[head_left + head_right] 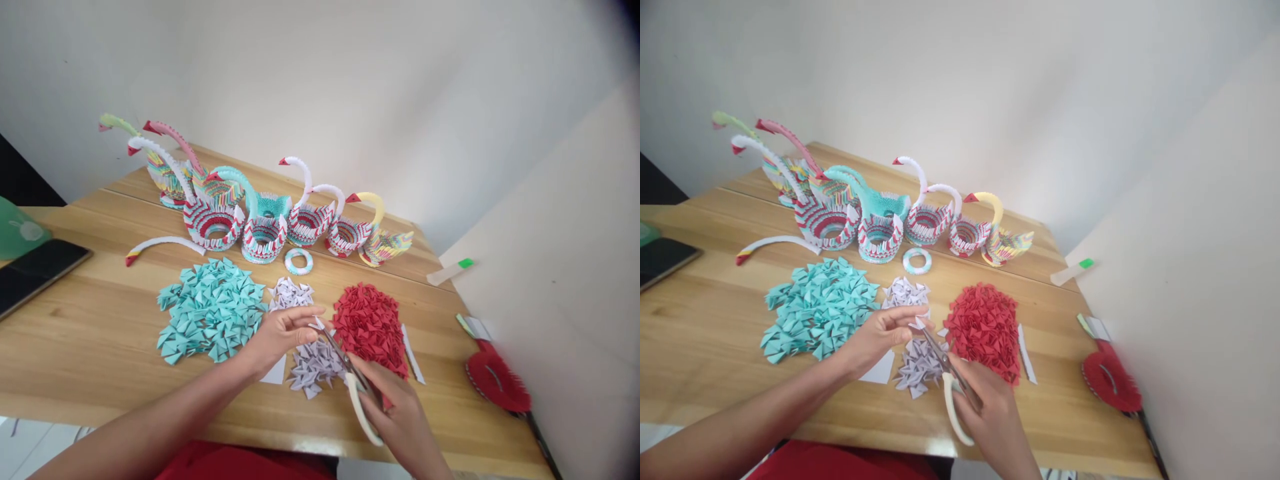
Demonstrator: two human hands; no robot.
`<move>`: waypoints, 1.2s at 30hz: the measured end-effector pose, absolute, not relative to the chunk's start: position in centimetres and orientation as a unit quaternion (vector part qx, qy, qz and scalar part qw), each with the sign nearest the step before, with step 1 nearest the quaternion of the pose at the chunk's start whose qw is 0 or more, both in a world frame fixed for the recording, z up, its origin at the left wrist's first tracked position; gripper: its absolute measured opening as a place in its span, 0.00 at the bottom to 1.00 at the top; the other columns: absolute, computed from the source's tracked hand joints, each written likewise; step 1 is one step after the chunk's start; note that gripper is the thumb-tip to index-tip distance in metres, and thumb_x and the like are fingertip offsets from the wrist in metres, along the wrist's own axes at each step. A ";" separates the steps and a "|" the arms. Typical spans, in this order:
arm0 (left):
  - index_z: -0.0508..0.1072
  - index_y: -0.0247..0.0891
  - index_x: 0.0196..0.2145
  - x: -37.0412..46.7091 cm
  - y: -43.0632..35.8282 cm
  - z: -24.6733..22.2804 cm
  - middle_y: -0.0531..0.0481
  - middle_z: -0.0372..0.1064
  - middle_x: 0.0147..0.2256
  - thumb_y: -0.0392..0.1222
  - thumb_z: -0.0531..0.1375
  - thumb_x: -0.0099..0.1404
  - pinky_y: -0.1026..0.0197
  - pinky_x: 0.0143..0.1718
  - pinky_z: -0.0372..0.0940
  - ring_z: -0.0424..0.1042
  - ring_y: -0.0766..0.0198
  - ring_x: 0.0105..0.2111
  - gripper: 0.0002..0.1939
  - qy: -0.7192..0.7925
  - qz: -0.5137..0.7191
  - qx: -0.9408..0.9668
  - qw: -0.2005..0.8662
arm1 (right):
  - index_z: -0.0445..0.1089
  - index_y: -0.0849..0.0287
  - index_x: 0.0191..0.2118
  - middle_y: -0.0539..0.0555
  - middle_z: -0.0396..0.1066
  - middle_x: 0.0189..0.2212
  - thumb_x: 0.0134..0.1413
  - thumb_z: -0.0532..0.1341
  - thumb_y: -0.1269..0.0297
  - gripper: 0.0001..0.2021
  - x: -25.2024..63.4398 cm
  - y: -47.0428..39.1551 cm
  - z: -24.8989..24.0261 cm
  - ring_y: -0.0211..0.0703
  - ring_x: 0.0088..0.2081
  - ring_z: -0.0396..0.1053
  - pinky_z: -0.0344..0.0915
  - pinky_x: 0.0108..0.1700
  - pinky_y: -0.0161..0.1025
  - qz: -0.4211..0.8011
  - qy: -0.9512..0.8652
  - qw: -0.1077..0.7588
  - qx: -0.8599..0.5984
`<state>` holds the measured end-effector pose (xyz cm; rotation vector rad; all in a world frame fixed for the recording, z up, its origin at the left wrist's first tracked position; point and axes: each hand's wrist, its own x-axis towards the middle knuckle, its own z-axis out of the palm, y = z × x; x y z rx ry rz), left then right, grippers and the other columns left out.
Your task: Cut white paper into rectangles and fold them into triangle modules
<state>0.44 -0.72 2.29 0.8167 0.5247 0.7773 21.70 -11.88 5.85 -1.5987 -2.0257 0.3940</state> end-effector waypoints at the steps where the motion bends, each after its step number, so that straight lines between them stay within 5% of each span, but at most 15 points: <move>1: 0.76 0.41 0.47 0.5 -0.8 2.1 0.44 0.77 0.43 0.45 0.71 0.50 0.57 0.45 0.65 0.74 0.57 0.42 0.25 0.231 0.358 0.382 0.820 | 0.73 0.54 0.52 0.56 0.77 0.44 0.56 0.59 0.69 0.18 21.7 -11.9 5.7 0.46 0.43 0.76 0.74 0.43 0.37 0.146 -0.747 0.265 -0.592; 17: 0.81 0.37 0.35 0.5 -1.0 2.0 0.46 0.78 0.33 0.44 0.65 0.61 0.60 0.41 0.64 0.73 0.61 0.34 0.09 0.235 0.381 0.411 0.795 | 0.73 0.52 0.52 0.55 0.78 0.43 0.52 0.62 0.66 0.19 21.5 -12.4 3.5 0.47 0.41 0.77 0.73 0.46 0.40 0.316 -0.644 0.300 -0.628; 30: 0.80 0.35 0.34 0.4 -0.2 1.5 0.45 0.78 0.36 0.45 0.68 0.57 0.55 0.47 0.66 0.75 0.58 0.38 0.11 0.283 0.411 0.318 0.806 | 0.70 0.56 0.55 0.58 0.76 0.44 0.59 0.56 0.70 0.19 21.0 -12.6 3.6 0.46 0.43 0.75 0.72 0.45 0.39 0.107 -0.753 0.255 -0.597; 36: 0.79 0.37 0.37 -0.1 0.3 2.2 0.46 0.79 0.37 0.48 0.66 0.57 0.52 0.49 0.67 0.76 0.54 0.41 0.14 0.358 0.389 0.421 0.737 | 0.69 0.59 0.55 0.59 0.75 0.47 0.59 0.55 0.59 0.21 30.5 -13.4 4.6 0.49 0.44 0.74 0.70 0.44 0.41 0.020 -0.562 0.261 -0.784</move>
